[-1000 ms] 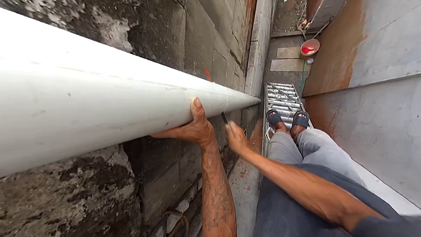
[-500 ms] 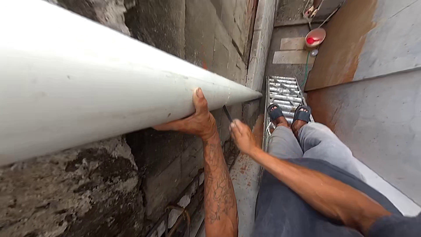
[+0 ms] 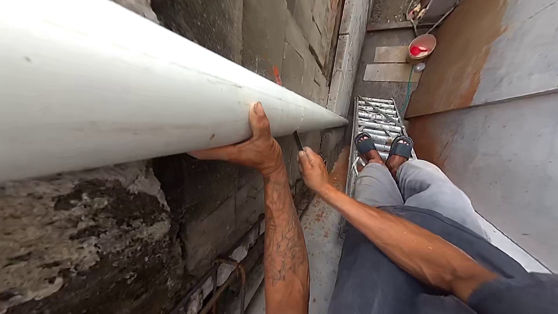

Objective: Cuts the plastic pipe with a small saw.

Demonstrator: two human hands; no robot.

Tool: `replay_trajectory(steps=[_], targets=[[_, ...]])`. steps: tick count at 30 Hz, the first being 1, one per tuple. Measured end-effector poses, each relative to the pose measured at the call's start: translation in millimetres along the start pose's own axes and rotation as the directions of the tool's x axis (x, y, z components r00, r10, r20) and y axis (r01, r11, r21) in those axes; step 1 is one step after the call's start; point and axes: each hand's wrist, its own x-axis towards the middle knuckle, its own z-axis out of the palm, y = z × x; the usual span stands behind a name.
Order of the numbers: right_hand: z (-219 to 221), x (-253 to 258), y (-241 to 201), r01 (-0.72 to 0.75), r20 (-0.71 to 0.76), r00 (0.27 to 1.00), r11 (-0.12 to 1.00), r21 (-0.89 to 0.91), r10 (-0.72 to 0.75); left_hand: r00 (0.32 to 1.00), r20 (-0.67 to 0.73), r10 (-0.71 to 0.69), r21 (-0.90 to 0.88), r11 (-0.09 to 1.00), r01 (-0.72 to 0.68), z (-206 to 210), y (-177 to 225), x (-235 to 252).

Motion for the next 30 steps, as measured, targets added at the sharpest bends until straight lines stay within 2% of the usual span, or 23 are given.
replay_trajectory(steps=[3,7,8,10,12,15,17,19,21,23,27,30], targets=[[-6,-31,14,0.005,0.029,1.000,0.995,-0.103,-0.002,1.000,0.023,0.005,0.033,0.999,-0.006,-11,1,-2],[-7,16,-31,-0.012,0.035,0.999,0.983,-0.185,0.019,0.998,0.039,-0.047,-0.005,0.999,0.047,-3,1,-2],[-2,26,-31,0.023,0.015,1.000,0.982,-0.189,-0.021,0.999,0.030,-0.038,-0.009,0.999,0.038,-5,1,-2],[0,16,-14,0.073,0.004,0.997,0.981,-0.178,-0.074,0.999,0.026,-0.023,-0.002,1.000,0.023,-8,0,-1],[-10,-6,-5,0.019,0.047,0.999,0.981,-0.192,-0.010,0.998,0.046,-0.039,0.035,0.999,0.037,-7,2,-2],[-9,13,-25,-0.007,0.044,0.999,0.982,-0.190,0.016,0.998,0.049,-0.042,0.001,0.999,0.042,-5,3,-1],[4,32,-23,0.083,-0.040,0.995,0.985,-0.154,-0.090,1.000,0.017,-0.005,-0.025,1.000,0.005,-5,0,-1],[3,17,-10,0.124,-0.031,0.991,0.981,-0.152,-0.130,1.000,0.012,-0.014,-0.008,1.000,0.014,-6,2,-1],[-4,-7,-2,0.039,0.016,0.999,0.988,-0.149,-0.037,0.999,0.030,-0.032,0.008,0.999,0.032,-5,3,0],[-3,0,-10,-0.014,0.023,1.000,0.991,-0.136,0.017,0.997,0.040,-0.060,0.004,0.998,0.060,-4,4,-1],[11,17,-4,0.089,-0.061,0.994,0.994,-0.062,-0.093,0.999,0.014,-0.029,-0.015,0.999,0.029,-4,1,-1],[-2,-14,1,0.001,0.014,1.000,0.996,-0.090,0.000,0.998,0.027,-0.064,-0.001,0.998,0.064,-4,5,0]])
